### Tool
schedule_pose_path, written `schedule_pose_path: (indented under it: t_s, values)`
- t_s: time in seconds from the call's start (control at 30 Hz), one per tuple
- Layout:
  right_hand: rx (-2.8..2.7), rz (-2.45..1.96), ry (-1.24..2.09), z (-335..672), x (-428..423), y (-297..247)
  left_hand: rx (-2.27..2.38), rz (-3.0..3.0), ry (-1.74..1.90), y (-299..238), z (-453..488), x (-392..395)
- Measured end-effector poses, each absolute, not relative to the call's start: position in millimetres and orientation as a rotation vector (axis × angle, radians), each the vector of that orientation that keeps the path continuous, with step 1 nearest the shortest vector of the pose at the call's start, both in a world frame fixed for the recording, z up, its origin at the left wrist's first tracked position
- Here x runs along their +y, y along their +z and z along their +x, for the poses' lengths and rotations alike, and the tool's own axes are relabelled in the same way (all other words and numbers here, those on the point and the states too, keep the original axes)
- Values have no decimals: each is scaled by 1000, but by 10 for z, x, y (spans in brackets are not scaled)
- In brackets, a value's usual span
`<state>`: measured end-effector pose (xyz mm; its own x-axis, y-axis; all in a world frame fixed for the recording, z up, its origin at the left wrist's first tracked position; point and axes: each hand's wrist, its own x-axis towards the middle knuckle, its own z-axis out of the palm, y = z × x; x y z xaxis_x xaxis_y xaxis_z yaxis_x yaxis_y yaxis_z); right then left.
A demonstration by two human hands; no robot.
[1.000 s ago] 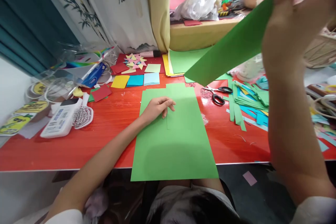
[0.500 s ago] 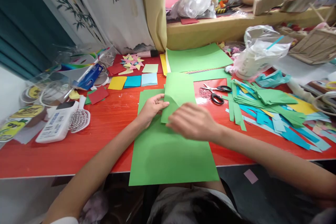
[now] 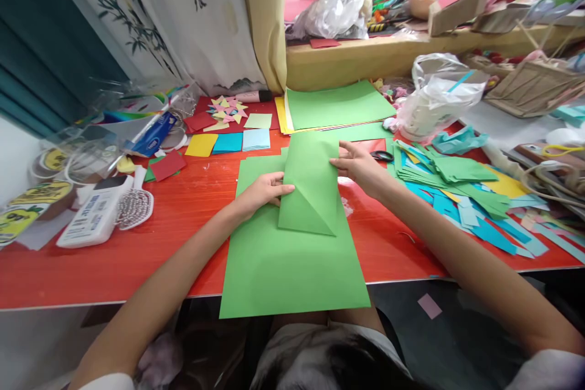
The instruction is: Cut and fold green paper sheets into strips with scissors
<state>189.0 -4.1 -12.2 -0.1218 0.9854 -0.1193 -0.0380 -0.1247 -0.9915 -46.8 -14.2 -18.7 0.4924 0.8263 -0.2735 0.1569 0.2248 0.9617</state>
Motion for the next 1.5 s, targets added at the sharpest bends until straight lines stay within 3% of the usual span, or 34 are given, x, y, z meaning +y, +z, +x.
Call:
schedule_pose_path:
  t_s: [0.2, 0.43, 1.1, 1.5]
  values:
    - [-1380, -1197, 1419, 1805, -105, -197, 1052, 1272, 810, -240, -477, -91]
    - [-1220, -1210, 1370, 1820, -67, -285, 1010, 1237, 679, -220, -458, -130]
    - [-1373, -1236, 1488, 1792, -81, -297, 1186, 1311, 1018, -204, -495, -65]
    - [-1337, -1224, 1235, 1807, 19, -257, 1285, 1354, 915, -244, -545, 12]
